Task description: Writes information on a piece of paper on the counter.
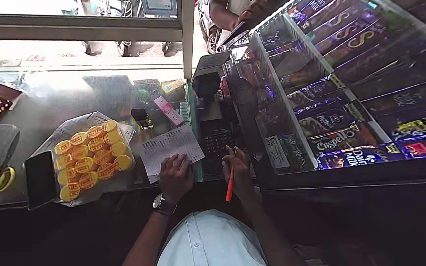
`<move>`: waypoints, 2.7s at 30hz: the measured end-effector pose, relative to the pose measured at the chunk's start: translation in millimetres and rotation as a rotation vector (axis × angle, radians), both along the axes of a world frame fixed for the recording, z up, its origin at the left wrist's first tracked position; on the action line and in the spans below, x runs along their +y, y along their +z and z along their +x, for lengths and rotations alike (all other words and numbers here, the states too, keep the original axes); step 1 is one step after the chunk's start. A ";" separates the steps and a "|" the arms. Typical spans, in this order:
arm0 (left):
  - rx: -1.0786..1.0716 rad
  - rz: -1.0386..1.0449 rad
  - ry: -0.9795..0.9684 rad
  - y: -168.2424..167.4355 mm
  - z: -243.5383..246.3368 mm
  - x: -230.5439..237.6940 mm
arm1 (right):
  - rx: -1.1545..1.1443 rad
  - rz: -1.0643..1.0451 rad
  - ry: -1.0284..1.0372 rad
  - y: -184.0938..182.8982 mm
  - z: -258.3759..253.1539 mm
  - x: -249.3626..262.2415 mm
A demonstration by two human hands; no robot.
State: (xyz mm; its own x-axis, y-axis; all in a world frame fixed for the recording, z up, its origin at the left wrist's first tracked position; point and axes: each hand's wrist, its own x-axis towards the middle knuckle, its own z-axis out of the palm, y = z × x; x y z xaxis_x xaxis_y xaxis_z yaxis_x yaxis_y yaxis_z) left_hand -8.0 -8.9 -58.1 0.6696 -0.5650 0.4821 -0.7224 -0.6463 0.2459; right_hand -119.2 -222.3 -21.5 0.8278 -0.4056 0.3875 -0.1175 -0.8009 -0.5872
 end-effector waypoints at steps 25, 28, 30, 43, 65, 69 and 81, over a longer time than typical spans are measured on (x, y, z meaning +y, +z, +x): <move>0.011 -0.008 -0.002 3.1 0.9 0.8 | -0.010 -0.145 0.050 -3.9 6.0 -4.2; 0.014 -0.006 -0.003 3.3 0.4 -0.1 | 0.018 -0.170 0.049 -10.4 2.4 -0.4; 0.016 -0.004 -0.003 3.2 0.5 0.6 | 0.082 -0.218 0.048 -12.8 4.9 1.2; 0.010 -0.018 -0.001 1.0 0.5 -0.3 | 0.275 -0.307 0.123 19.4 57.3 10.5; 0.004 0.001 0.010 2.1 0.0 -0.3 | 0.091 -0.112 -0.204 -0.7 35.6 14.7; 0.033 -0.003 -0.003 2.4 1.7 2.9 | 0.175 -0.146 -0.275 -9.4 61.9 14.2; 0.137 0.035 -0.035 13.1 9.5 10.4 | -0.279 0.719 0.236 7.5 46.1 27.7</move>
